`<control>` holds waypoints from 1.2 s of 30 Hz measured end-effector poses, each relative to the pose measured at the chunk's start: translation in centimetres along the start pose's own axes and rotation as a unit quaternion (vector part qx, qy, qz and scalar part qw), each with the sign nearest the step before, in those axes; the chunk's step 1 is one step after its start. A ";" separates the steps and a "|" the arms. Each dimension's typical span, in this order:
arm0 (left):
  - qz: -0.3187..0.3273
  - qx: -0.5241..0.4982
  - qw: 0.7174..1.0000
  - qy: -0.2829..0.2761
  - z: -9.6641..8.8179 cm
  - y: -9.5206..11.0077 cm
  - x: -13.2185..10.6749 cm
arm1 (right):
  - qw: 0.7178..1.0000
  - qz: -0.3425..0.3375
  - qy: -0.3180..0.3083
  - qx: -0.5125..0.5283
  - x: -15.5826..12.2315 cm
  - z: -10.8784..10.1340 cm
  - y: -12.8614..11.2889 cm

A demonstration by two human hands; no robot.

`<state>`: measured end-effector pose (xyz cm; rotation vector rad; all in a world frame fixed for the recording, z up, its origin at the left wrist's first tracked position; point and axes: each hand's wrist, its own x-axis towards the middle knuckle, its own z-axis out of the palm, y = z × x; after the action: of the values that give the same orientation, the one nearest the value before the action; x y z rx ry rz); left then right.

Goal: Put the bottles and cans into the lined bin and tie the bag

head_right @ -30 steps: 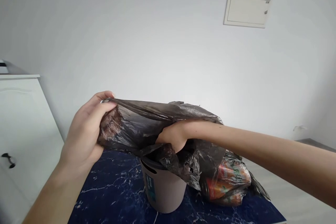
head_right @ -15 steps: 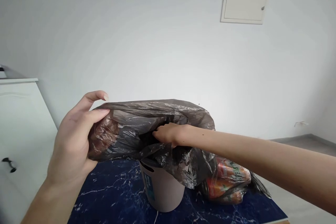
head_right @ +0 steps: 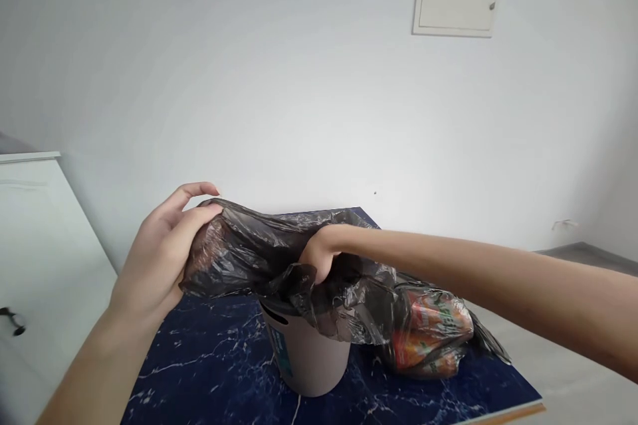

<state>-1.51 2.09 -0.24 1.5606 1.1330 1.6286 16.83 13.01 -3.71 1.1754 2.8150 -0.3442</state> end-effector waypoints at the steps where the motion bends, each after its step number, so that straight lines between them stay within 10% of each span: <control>1: -0.002 0.015 1.000 0.011 -0.3 -0.4 0.5 | 0.998 -0.024 -0.050 0.003 -0.5 -0.9 -0.1; 4: 0.003 0.074 0.996 0.042 -1.8 -2.0 2.4 | 0.991 -0.071 -0.114 0.025 -2.8 -3.1 0.0; 9: -0.030 0.294 0.955 -0.031 -4.6 -4.8 4.9 | 0.995 -0.079 -0.014 0.059 -7.4 -4.0 0.5; 14: 0.226 0.400 0.887 0.045 -4.0 -3.0 3.1 | 0.980 -0.051 0.189 0.027 -10.8 -1.8 1.0; 16: 0.295 0.374 0.879 -0.018 -3.1 -1.4 1.9 | 0.971 -0.035 0.236 -0.017 -11.7 -0.7 1.3; 22: 0.149 0.366 0.863 -0.315 -0.8 -0.9 2.4 | 0.974 -0.080 0.211 -0.011 -13.8 0.9 1.8; 36: 0.134 0.391 0.860 -0.298 -0.8 -3.7 3.4 | 0.954 -0.149 0.259 0.001 -15.7 3.2 0.3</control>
<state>-3.23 6.60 -1.88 2.5960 1.3164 0.6790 28.05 1.64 -4.51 0.9469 3.4577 -0.0504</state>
